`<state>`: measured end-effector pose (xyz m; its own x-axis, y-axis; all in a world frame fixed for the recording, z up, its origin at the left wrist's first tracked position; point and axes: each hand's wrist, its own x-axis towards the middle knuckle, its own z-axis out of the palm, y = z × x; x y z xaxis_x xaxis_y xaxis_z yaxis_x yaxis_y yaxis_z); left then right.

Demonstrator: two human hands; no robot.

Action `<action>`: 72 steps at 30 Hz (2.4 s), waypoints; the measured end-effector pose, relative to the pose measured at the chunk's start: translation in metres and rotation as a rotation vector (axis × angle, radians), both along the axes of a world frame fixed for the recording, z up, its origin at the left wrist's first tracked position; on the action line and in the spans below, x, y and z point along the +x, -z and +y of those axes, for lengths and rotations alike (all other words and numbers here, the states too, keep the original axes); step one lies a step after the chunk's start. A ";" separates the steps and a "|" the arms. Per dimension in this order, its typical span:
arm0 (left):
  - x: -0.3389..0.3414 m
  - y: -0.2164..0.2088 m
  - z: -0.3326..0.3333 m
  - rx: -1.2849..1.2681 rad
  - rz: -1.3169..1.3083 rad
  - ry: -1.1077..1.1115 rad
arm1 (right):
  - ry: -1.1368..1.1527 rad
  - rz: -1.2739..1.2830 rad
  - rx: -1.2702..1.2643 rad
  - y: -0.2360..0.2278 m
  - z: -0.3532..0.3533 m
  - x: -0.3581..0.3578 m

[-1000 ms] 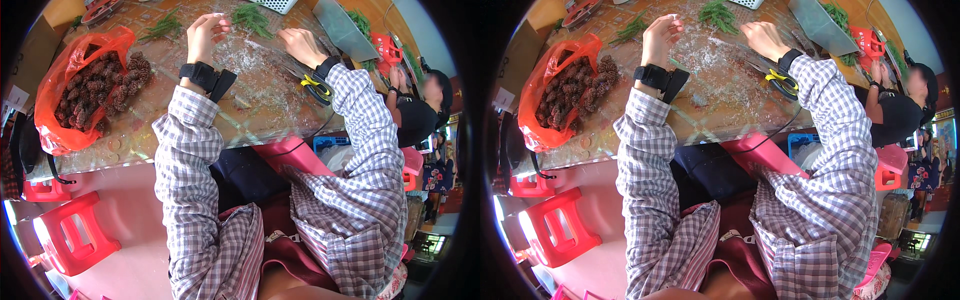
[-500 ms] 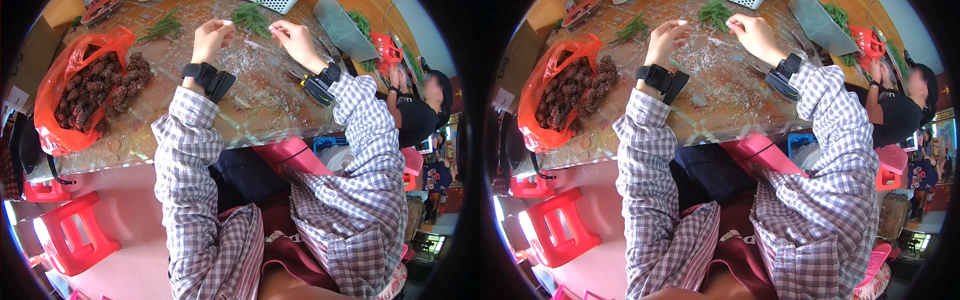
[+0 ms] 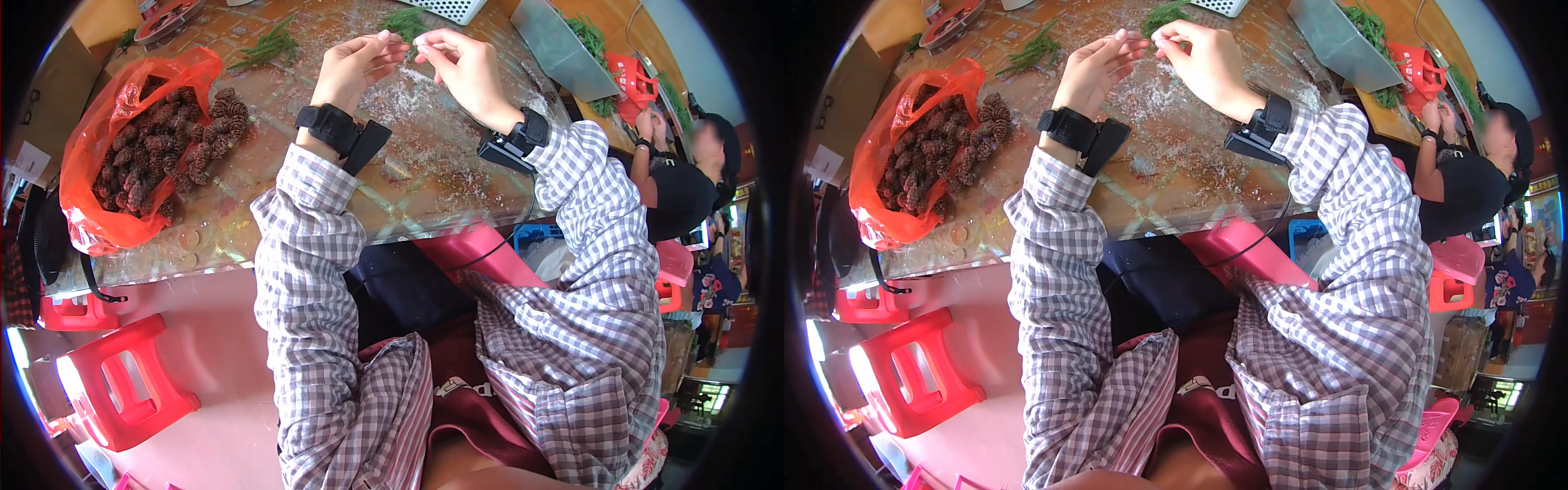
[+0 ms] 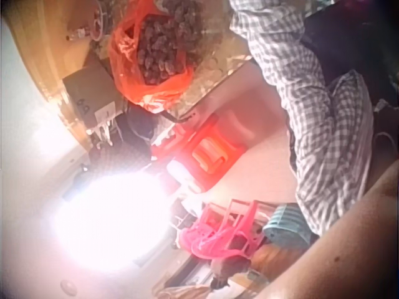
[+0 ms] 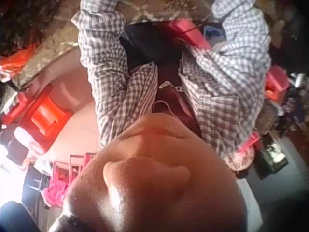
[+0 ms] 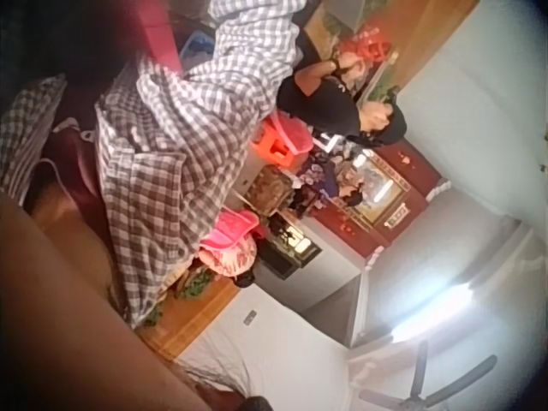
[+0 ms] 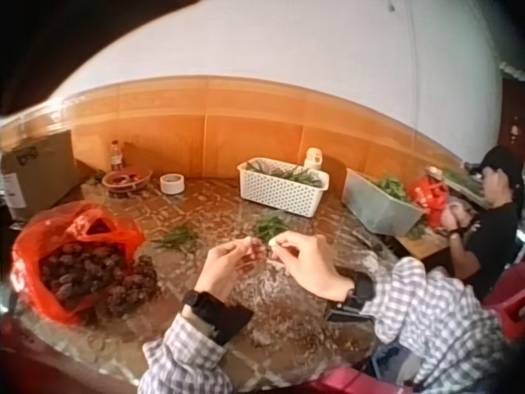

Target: The recorder is assembling small decorative artificial plants by attaching plastic stems to greenery and using pliers.

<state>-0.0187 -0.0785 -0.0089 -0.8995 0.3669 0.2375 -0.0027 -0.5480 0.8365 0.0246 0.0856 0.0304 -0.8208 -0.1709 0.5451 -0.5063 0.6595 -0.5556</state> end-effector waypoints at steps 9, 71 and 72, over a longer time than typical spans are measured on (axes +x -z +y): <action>-0.004 0.002 0.000 0.112 0.015 0.002 | -0.132 -0.096 -0.107 -0.004 -0.004 0.001; -0.010 0.000 -0.006 -0.206 -0.033 -0.282 | 0.154 0.369 0.365 -0.019 0.053 -0.170; -0.010 0.000 -0.006 -0.207 -0.031 -0.282 | 0.168 0.346 0.314 -0.021 0.052 -0.166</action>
